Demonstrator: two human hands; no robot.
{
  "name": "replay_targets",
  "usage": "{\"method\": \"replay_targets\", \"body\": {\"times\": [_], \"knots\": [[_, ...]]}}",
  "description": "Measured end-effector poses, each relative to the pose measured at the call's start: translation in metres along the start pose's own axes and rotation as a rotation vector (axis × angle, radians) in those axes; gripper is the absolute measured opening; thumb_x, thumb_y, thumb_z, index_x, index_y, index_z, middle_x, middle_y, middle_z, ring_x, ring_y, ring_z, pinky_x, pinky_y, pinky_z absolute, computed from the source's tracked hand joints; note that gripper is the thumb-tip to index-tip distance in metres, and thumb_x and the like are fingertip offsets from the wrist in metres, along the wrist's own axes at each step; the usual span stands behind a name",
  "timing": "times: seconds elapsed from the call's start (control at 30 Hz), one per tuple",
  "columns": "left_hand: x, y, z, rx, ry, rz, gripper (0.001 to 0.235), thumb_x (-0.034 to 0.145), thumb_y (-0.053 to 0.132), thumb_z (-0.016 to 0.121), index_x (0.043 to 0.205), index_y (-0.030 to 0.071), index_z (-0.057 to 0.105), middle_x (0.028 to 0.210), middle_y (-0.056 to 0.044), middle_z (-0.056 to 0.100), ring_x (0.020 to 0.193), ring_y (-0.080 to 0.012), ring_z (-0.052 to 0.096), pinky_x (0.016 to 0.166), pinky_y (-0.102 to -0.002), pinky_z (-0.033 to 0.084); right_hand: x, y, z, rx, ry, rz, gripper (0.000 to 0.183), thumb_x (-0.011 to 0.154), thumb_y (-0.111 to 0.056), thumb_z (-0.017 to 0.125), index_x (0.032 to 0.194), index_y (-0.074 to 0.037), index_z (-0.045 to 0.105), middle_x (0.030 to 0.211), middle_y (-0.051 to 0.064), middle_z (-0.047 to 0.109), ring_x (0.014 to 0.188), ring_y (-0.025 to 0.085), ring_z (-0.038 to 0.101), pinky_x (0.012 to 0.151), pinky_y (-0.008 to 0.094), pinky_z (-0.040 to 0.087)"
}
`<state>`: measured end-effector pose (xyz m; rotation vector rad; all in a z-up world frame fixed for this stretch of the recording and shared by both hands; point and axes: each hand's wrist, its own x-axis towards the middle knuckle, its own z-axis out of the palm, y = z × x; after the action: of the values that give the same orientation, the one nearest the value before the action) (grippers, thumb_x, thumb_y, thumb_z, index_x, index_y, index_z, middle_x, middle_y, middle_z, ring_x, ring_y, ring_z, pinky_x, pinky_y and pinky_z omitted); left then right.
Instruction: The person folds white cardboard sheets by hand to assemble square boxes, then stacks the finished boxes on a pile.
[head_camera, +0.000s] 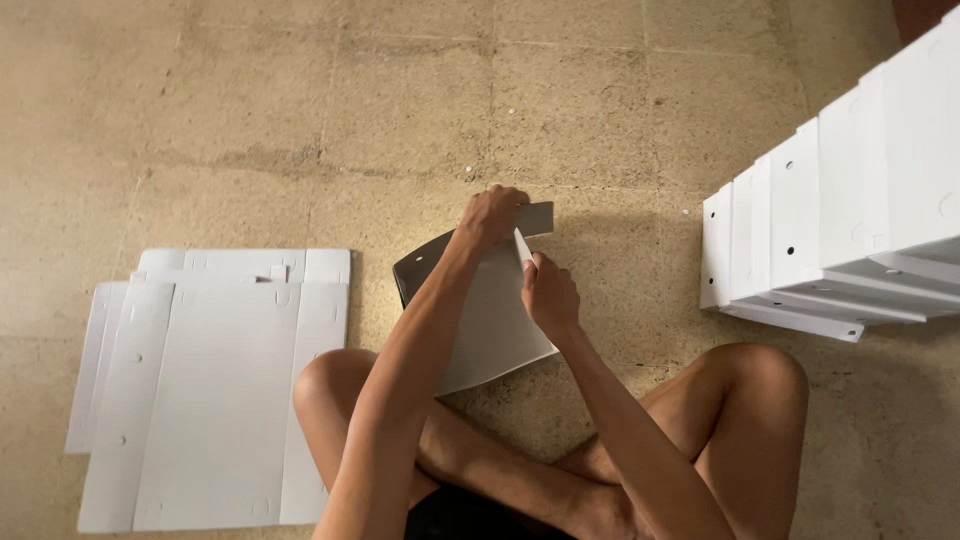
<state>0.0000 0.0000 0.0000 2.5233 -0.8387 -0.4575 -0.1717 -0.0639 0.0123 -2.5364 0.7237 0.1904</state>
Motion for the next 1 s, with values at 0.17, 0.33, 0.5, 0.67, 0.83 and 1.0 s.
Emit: {"method": "replay_targets", "body": {"times": [0.17,0.33,0.5,0.67,0.83,1.0], "knots": [[-0.030,-0.017,-0.014,-0.082,0.067,-0.069,0.033,0.086,0.006,0.053,0.108,0.028,0.067,0.102,-0.001,0.072,0.104,-0.0285,0.071,0.100,-0.050,0.044,0.009,0.012,0.000,0.190,0.000,0.003,0.041,0.101,-0.029,0.041,0.110,0.003,0.064,0.086,0.032,0.064,0.087,0.055,0.067,0.066,0.063,0.057],[-0.060,-0.016,-0.031,-0.106,0.124,-0.004,0.037,0.078,-0.007,0.053,0.105,0.018,0.062,0.104,-0.001,0.068,0.110,-0.0253,0.063,0.104,-0.049,0.036,-0.002,-0.002,-0.021,0.360,0.006,-0.021,0.038,0.099,-0.022,0.040,0.090,0.006,0.063,0.075,0.035,0.061,0.085,0.057,0.067,0.061,0.060,0.056],[-0.048,-0.022,-0.025,-0.137,0.236,-0.136,0.020,0.083,0.004,0.055,0.089,0.020,0.065,0.087,0.003,0.068,0.101,-0.0202,0.066,0.103,-0.048,0.037,-0.003,-0.010,-0.030,0.328,-0.052,-0.095,0.029,0.096,-0.021,0.045,0.088,-0.001,0.065,0.078,0.030,0.068,0.090,0.053,0.068,0.067,0.061,0.055],[-0.016,-0.048,-0.004,-0.241,0.254,-0.277,0.019,0.078,0.004,0.056,0.080,0.020,0.066,0.082,0.003,0.069,0.096,-0.0226,0.069,0.102,-0.050,0.037,0.008,-0.005,-0.020,0.336,-0.061,-0.094,0.029,0.096,-0.022,0.044,0.087,-0.002,0.063,0.079,0.030,0.068,0.090,0.052,0.068,0.067,0.062,0.055],[-0.009,-0.061,-0.003,-0.311,0.246,-0.255,0.023,0.080,0.005,0.054,0.073,0.023,0.067,0.078,0.007,0.068,0.094,-0.0196,0.069,0.105,-0.053,0.037,0.012,-0.005,-0.020,0.319,-0.097,-0.056,0.031,0.096,-0.027,0.044,0.089,-0.003,0.063,0.082,0.030,0.069,0.094,0.051,0.067,0.070,0.064,0.054],[-0.007,-0.050,-0.021,-0.209,0.206,-0.344,0.024,0.083,0.011,0.061,0.072,0.028,0.072,0.075,0.007,0.073,0.089,-0.0204,0.073,0.106,-0.051,0.038,0.024,0.009,-0.001,0.360,-0.104,-0.278,0.035,0.101,-0.016,0.040,0.078,0.003,0.059,0.057,0.030,0.054,0.068,0.025,0.065,0.047,0.032,0.043]]}}
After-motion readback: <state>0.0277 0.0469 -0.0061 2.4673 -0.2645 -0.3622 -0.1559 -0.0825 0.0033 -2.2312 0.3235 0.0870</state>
